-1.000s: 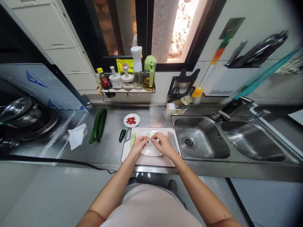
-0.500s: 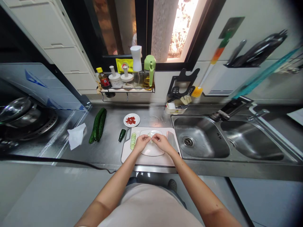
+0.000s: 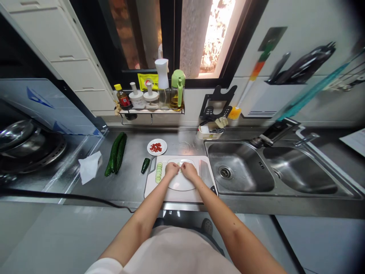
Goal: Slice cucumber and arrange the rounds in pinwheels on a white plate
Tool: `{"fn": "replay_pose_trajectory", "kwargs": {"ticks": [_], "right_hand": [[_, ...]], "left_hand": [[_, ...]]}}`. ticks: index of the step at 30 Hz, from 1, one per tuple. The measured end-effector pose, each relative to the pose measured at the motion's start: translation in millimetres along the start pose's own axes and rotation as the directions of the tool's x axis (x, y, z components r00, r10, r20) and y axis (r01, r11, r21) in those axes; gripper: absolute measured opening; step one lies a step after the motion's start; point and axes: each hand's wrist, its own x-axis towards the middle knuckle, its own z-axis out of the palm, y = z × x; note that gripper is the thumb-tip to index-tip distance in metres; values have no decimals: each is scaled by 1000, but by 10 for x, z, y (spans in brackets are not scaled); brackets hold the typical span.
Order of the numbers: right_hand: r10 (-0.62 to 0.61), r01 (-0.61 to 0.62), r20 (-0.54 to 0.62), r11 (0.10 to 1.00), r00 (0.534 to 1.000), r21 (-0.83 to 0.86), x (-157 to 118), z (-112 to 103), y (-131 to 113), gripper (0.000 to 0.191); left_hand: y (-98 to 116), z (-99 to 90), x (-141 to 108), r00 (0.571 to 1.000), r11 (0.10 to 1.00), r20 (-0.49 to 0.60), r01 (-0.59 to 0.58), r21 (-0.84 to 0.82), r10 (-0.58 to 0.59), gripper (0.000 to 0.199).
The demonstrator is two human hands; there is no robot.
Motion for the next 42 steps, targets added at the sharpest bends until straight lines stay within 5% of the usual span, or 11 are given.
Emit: {"fn": "replay_pose_trajectory", "kwargs": {"ticks": [7, 17, 27, 42], "right_hand": [[48, -42, 23, 977, 999, -211, -109, -18, -56, 21], [-34, 80, 129, 926, 991, -370, -315, -46, -68, 30], [-74, 149, 180, 884, 981, -444, -322, -17, -63, 38], [-54, 133, 170, 857, 984, -498, -277, 14, -81, 42]], "left_hand": [[20, -10, -26, 983, 939, -125, -85, 333, 134, 14], [85, -77, -142, 986, 805, -27, -117, 581, 163, 21], [52, -114, -223, 928, 643, 35, -283, 712, 370, 19], [3, -81, -145, 925, 658, 19, -283, 698, 379, 22]]}}
